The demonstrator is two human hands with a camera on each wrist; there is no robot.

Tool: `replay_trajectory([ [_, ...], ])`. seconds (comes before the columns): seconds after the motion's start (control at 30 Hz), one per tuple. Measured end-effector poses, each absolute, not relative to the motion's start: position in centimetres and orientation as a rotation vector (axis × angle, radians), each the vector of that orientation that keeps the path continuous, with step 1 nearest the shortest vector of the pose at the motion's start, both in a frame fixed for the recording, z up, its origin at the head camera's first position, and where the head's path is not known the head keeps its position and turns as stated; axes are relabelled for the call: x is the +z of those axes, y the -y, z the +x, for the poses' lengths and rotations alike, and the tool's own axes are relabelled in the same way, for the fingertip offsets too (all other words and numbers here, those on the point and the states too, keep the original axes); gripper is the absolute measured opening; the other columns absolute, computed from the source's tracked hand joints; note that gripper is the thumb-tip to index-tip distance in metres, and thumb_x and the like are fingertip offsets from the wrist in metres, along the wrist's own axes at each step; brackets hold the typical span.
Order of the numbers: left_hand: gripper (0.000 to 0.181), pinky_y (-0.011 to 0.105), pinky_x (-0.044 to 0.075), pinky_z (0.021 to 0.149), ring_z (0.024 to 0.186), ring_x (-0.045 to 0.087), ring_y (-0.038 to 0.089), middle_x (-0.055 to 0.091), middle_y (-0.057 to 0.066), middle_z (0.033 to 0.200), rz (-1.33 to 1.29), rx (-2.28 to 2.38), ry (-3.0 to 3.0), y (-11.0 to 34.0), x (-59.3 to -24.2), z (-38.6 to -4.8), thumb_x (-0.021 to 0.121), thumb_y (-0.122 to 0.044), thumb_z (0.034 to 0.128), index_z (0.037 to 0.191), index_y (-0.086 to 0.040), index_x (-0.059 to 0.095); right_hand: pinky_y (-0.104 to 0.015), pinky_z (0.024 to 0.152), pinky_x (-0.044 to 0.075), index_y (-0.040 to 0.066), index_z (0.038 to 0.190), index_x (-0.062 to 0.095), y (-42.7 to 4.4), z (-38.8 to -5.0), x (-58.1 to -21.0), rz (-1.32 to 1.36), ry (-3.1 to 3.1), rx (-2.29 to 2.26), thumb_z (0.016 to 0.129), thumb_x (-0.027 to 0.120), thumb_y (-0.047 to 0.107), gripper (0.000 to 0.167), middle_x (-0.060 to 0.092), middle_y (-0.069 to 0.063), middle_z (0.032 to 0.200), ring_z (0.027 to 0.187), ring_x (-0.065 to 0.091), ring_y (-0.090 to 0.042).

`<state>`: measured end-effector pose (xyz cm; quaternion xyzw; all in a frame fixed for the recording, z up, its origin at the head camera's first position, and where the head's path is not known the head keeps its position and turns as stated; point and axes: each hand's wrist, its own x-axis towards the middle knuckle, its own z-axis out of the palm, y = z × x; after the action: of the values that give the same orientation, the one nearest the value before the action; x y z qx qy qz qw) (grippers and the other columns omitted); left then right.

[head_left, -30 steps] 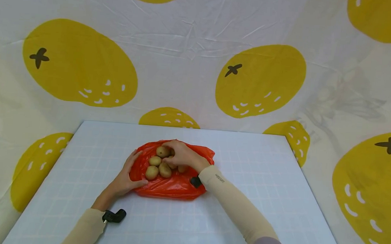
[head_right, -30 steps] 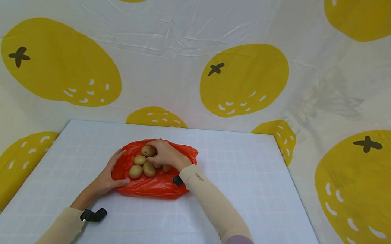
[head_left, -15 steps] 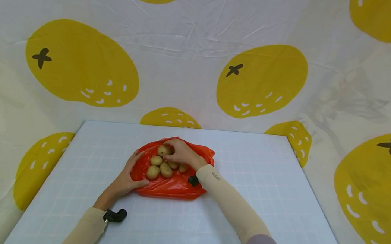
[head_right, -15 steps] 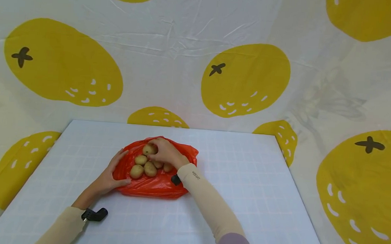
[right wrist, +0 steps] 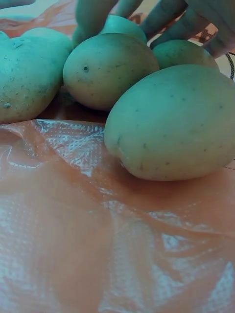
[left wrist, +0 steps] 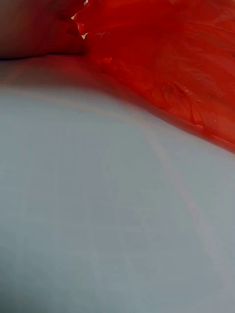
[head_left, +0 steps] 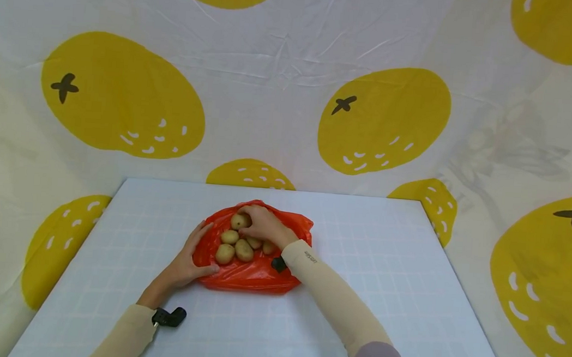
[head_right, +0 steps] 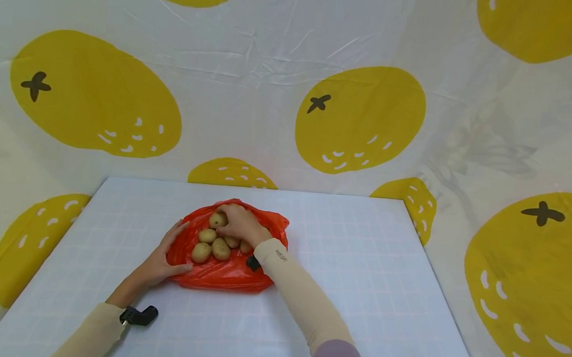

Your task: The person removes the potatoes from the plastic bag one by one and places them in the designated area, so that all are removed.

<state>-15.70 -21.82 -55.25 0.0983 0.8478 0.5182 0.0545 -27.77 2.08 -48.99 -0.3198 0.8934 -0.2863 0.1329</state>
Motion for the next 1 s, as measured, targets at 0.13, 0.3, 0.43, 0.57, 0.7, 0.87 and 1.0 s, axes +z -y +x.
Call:
replay_trajectory([
  [0.13, 0.11, 0.077, 0.025, 0.115, 0.155, 0.007, 0.05, -0.004, 0.014, 0.173, 0.292, 1.563, -2.581, 21.9, -55.3, -15.6, 0.085, -0.033, 0.0807, 0.166, -0.023, 0.016, -0.034, 0.109, 0.051, 0.014, 0.141, 0.06, -1.7, -27.7, -49.2, -0.904, -2.637, -0.803, 0.096, 0.074, 0.025, 0.048, 0.066, 0.002, 0.133, 0.118, 0.06, -0.013],
  [0.3, 0.109, 0.077, 0.023, 0.115, 0.155, 0.007, 0.05, -0.004, 0.014, 0.173, 0.298, 1.579, -2.57, 21.8, -55.4, -15.5, 0.085, -0.032, 0.0807, 0.165, -0.023, 0.017, -0.034, 0.108, 0.052, 0.014, 0.142, 0.059, -1.5, -27.7, -49.7, -0.887, -2.668, -0.795, 0.098, 0.072, 0.026, 0.048, 0.067, 0.002, 0.133, 0.117, 0.061, -0.012],
  [0.43, 0.109, 0.077, 0.023, 0.115, 0.155, 0.007, 0.049, -0.003, 0.013, 0.173, 0.297, 1.577, -2.57, 21.8, -55.4, -15.5, 0.085, -0.033, 0.0807, 0.165, -0.023, 0.017, -0.036, 0.109, 0.051, 0.013, 0.142, 0.06, -1.5, -27.8, -50.0, -0.882, -2.684, -0.828, 0.098, 0.071, 0.026, 0.048, 0.066, 0.001, 0.135, 0.12, 0.061, -0.014],
  [0.57, 0.109, 0.077, 0.023, 0.115, 0.156, 0.007, 0.049, -0.003, 0.012, 0.174, 0.298, 1.576, -2.571, 21.7, -55.4, -15.7, 0.084, -0.033, 0.0812, 0.166, -0.024, 0.016, -0.037, 0.109, 0.051, 0.012, 0.142, 0.06, -1.7, -27.9, -50.0, -0.886, -2.692, -0.868, 0.097, 0.072, 0.026, 0.048, 0.066, 0.001, 0.135, 0.12, 0.062, -0.014],
  [0.7, 0.109, 0.077, 0.022, 0.115, 0.155, 0.007, 0.05, -0.003, 0.014, 0.173, 0.305, 1.576, -2.567, 21.8, -55.4, -15.8, 0.084, -0.033, 0.0809, 0.166, -0.024, 0.016, -0.034, 0.106, 0.053, 0.014, 0.142, 0.06, -1.8, -27.6, -49.6, -0.872, -2.685, -0.913, 0.095, 0.074, 0.028, 0.05, 0.066, 0.003, 0.133, 0.115, 0.061, -0.012],
  [0.87, 0.108, 0.077, 0.022, 0.115, 0.155, 0.007, 0.051, -0.003, 0.014, 0.173, 0.29, 1.583, -2.556, 21.8, -55.5, -15.7, 0.084, -0.032, 0.0815, 0.166, -0.027, 0.016, -0.033, 0.104, 0.053, 0.015, 0.139, 0.062, -1.7, -26.9, -48.9, -0.843, -2.676, -0.999, 0.092, 0.074, 0.028, 0.05, 0.066, 0.002, 0.133, 0.115, 0.06, -0.013],
  [1.0, 0.106, 0.078, 0.022, 0.115, 0.155, 0.007, 0.051, -0.003, 0.014, 0.173, 0.304, 1.614, -2.544, 21.9, -55.4, -15.7, 0.083, -0.03, 0.0831, 0.165, -0.026, 0.016, -0.034, 0.104, 0.054, 0.015, 0.14, 0.062, -1.6, -26.1, -48.2, -0.796, -2.644, -1.098, 0.093, 0.073, 0.029, 0.05, 0.065, 0.001, 0.137, 0.118, 0.06, -0.015],
])
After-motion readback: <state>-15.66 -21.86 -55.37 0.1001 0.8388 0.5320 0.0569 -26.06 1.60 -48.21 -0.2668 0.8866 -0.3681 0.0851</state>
